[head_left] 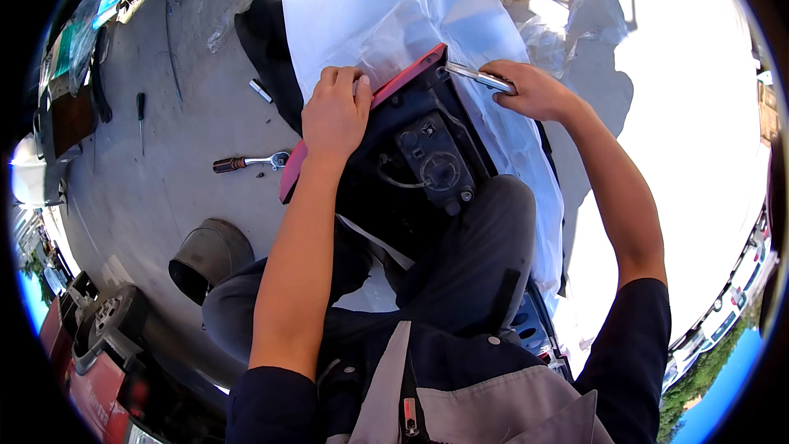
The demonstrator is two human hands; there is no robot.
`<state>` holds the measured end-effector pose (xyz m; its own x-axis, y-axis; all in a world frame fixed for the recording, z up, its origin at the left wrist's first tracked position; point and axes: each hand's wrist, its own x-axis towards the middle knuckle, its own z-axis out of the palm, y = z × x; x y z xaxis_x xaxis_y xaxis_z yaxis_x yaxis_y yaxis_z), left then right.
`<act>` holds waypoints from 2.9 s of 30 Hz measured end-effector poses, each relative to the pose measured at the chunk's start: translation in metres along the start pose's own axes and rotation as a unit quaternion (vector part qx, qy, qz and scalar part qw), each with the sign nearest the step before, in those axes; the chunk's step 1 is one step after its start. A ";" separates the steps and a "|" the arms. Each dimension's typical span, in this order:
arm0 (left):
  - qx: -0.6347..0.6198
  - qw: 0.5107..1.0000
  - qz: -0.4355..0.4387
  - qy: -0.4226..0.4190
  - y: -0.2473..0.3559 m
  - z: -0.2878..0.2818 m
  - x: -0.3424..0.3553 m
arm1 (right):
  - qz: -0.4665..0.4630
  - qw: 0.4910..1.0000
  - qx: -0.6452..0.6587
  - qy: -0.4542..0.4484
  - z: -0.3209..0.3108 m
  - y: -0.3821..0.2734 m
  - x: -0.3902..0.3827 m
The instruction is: The person uses a screwdriver, pliers, and a socket wrench to disassemble and reattach components on a red car body panel placed on a white sheet. They remove screws and small parts, then use the pliers to hold a metal clip while tightening a screw with a screwdriver.
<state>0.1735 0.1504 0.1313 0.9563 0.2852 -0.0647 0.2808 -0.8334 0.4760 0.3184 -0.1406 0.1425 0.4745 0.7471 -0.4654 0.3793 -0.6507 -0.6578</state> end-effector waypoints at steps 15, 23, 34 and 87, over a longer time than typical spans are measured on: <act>0.032 0.999 0.011 -0.020 0.001 0.010 0.002 | -0.079 0.991 -0.106 -0.030 -0.004 0.021 0.028; 0.032 0.999 0.015 -0.020 0.001 0.010 0.003 | -0.100 0.989 -0.111 -0.018 -0.002 0.022 0.038; 0.030 0.999 0.006 -0.021 0.002 0.011 0.002 | -0.064 0.990 -0.127 -0.021 0.000 0.021 0.043; 0.076 0.952 0.124 -0.268 0.158 0.096 0.077 | 0.006 0.976 -0.192 0.105 -0.004 0.054 0.025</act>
<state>0.2992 -0.0047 0.1177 0.8874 -0.1782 -0.4251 0.0108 -0.9140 0.4057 0.3539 -0.1579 0.0977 0.6177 0.7208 -0.3145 0.6226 -0.6926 -0.3642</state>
